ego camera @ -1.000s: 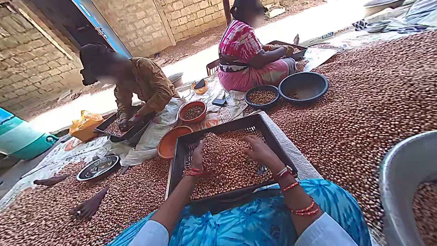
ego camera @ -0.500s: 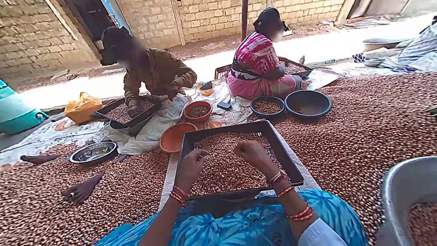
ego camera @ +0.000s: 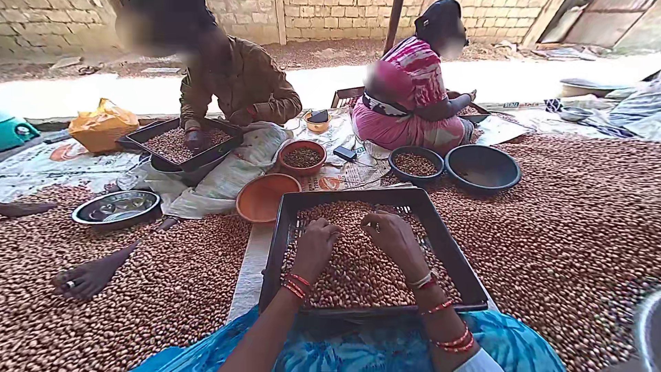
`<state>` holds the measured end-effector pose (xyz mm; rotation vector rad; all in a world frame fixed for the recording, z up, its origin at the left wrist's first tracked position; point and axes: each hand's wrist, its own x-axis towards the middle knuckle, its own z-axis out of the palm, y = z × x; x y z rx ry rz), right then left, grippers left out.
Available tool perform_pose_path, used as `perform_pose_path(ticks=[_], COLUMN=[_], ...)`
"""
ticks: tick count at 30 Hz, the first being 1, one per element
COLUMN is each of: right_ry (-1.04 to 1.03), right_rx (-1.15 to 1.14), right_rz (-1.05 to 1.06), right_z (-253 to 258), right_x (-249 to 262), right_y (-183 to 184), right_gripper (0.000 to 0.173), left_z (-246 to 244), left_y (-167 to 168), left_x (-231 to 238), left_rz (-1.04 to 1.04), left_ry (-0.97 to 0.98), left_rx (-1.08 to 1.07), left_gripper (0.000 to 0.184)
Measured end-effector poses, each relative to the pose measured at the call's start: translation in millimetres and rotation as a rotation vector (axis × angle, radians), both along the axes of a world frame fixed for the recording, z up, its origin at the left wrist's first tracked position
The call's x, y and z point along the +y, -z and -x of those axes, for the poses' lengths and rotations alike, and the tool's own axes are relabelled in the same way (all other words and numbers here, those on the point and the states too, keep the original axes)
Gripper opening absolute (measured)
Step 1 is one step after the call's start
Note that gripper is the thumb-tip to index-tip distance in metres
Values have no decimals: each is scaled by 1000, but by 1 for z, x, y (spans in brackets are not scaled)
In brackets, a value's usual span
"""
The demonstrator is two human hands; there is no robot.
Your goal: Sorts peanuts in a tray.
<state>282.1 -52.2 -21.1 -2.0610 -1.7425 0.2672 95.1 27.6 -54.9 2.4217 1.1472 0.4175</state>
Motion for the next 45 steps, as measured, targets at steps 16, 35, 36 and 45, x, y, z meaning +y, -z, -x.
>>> perform_pose_path(ticks=[16,35,36,45], right_ry=[-12,-138,-148,-179], right_rx=[9,18,2,-86], right_rz=[231,172,163,241], right_z=[-3,10,13,19], right_x=[-3,-13,-13,-8], right_y=[-2,-2,0,6], right_gripper=[25,23,23,23], left_z=[-5,22,27,28], left_y=[7,-3,-8,-5], left_x=[1,-3,1,4], left_rz=[31,262,352,241], left_ry=[19,47,25,-129], left_rx=[21,-185,-301,-48], left_gripper=[25,19,17,21])
